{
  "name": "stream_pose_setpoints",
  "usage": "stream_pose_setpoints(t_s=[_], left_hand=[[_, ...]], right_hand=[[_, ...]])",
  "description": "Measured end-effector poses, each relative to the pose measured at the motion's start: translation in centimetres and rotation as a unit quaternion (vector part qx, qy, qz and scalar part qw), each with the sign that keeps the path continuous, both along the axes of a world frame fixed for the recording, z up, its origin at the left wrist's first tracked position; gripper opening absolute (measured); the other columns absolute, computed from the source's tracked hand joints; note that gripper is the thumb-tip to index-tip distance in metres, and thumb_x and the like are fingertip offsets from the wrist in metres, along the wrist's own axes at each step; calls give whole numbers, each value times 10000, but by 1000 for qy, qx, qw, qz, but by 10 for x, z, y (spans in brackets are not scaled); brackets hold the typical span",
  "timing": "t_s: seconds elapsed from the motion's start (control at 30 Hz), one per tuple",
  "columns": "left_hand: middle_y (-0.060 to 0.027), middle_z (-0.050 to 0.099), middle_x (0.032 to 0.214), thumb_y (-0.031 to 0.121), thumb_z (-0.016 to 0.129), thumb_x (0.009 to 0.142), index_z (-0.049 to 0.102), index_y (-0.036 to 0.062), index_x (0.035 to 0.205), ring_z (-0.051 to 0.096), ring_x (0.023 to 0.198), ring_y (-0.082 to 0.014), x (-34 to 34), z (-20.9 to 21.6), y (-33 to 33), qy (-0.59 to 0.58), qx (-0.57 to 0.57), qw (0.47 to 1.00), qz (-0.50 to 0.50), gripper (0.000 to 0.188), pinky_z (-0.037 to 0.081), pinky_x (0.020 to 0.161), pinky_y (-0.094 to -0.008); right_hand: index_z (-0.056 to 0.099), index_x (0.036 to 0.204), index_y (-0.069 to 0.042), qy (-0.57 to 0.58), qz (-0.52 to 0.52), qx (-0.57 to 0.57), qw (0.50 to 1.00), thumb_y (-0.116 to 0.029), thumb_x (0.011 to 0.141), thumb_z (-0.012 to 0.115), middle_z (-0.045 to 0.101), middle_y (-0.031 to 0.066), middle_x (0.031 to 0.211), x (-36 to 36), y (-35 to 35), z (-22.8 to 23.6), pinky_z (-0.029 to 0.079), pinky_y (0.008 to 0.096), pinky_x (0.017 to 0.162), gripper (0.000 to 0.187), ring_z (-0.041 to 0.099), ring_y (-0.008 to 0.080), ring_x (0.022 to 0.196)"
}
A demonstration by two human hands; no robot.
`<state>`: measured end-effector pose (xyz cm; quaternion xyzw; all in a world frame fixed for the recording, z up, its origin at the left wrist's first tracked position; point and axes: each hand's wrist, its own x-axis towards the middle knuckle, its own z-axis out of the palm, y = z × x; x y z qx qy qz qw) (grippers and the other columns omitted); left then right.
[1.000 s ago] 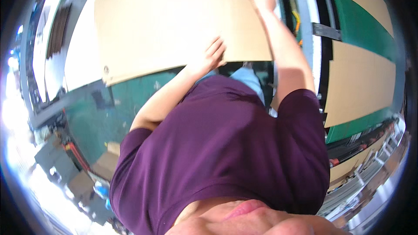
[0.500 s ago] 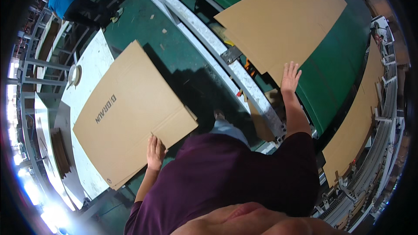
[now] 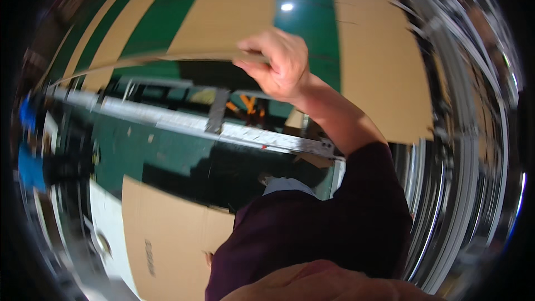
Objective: The person folds flat cardboard sheets into box shapes on a conveyor belt. They repeatedly pick up a sheet, fold the side flaps inward, and then fold the top and bottom flaps to form a closed box before placing it on the moving belt.
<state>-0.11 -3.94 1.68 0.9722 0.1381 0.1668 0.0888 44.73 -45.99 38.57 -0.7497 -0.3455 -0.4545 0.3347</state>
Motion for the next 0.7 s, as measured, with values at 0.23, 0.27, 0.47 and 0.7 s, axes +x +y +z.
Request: stream_pose_setpoints(t_s=[0.23,0.27,0.47,0.7], left_hand=[[-209,578,1089,23,631,820,586,-6,1039,586,1014,-364,87,20,-16,14,25,994,-104,226,520,851,-435],[-208,576,1093,25,632,820,584,-6,1042,583,1018,-364,101,21,-14,20,18,991,-134,230,518,854,-435],[-206,567,1115,43,637,816,578,-7,1061,568,1043,-367,102,29,-16,42,25,992,-119,257,506,871,-437],[-202,556,1141,63,643,812,570,-7,1083,549,1072,-370,105,38,-11,53,35,990,-128,290,493,891,-440]], right_hand=[[470,723,-15,58,-233,234,942,-301,710,738,581,212,712,110,-38,58,451,476,613,392,584,392,705],[482,810,-26,112,-281,224,926,-292,696,751,605,212,828,125,-57,28,455,490,685,395,589,383,813],[317,1407,-58,654,-280,156,685,-454,548,866,402,207,1404,56,6,-237,336,461,1065,1094,372,376,1309],[615,1140,-8,756,-124,170,620,-340,765,699,630,218,1101,38,78,-349,475,417,884,508,601,343,1060]])
